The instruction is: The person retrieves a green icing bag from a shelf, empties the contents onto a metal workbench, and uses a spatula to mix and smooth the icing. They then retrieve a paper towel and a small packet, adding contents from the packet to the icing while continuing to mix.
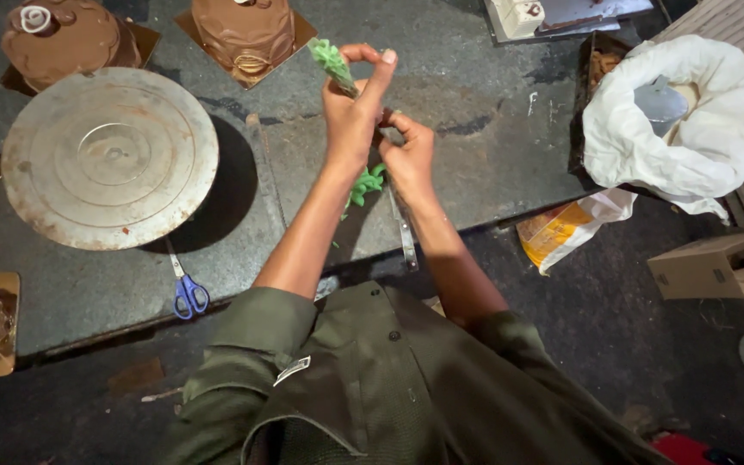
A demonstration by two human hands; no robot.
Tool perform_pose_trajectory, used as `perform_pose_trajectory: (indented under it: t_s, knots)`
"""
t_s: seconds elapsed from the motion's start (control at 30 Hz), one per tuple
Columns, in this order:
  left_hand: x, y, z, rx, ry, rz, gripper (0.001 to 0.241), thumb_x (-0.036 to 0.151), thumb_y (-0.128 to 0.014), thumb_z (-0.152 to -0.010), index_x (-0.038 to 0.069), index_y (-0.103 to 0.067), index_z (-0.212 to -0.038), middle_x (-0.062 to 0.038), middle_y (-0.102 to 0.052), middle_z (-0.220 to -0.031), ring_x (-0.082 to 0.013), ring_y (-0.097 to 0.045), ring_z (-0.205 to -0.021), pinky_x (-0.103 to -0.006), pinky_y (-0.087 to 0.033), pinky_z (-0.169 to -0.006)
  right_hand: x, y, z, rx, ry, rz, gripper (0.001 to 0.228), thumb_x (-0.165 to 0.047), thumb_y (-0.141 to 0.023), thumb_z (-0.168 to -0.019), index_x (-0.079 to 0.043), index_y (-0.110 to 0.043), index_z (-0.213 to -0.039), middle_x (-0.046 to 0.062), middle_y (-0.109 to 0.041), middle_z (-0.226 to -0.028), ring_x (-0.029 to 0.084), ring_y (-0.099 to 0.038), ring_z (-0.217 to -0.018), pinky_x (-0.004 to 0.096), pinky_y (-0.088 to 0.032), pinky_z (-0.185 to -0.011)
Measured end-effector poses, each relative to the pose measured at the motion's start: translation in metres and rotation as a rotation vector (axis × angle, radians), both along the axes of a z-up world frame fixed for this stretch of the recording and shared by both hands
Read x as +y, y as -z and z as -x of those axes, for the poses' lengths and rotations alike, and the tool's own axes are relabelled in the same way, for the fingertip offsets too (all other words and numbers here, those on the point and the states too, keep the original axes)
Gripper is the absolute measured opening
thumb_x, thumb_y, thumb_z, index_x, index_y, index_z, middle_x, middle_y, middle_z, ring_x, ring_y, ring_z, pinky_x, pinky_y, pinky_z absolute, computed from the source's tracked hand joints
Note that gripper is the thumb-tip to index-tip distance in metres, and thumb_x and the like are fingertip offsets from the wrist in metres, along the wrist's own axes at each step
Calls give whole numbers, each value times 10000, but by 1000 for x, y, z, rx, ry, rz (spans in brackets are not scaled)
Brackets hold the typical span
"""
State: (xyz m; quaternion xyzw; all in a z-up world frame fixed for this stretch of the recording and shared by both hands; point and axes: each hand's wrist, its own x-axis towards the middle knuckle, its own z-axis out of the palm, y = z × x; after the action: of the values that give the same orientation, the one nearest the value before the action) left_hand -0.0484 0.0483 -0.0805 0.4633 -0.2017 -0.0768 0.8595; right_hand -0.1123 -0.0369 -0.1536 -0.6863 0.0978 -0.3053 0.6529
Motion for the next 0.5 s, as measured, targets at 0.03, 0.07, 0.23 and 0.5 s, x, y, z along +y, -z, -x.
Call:
perform_pose_trajectory:
  t_s: [0.03,0.07,0.23,0.5]
  knots:
    - [0,1,1,1,6,1,243,260,-753,-990,99,-587,-1067,116,-416,-580,-15,-322,-494,-264,-221,-475,1,-2,1,-6,-2,-12,347,186,-498,-779,41,-724,-1000,26,-720,-939,104,-664,-896,260,-565,-835]
    - [-1,1,2,3,12,2,240,259,-751,-989,99,-589,-1067,117,-408,-578,-16,-318,-489,-263,-216,-470,2,-2,1,-9,11,9,348,189,-487,-773,44,-719,-989,30,-720,-932,107,-665,-889,265,-570,-827]
    - [-1,-2,7,-3,31,-22,239,262,-742,-1000,103,-585,-1083,117,-421,-587,-15,-323,-504,-264,-226,-480,2,0,1,-49,50,52,353,197,-456,-773,50,-699,-983,40,-710,-920,116,-660,-861,272,-563,-776]
    - [6,-23,10,1,-8,7,274,280,-743,-989,102,-555,-1081,95,-450,-575,-23,-353,-491,-256,-248,-468,-7,0,-1,-106,70,99,195,51,-620,-938,42,-717,-1108,51,-741,-1023,114,-675,-926,275,-558,-850]
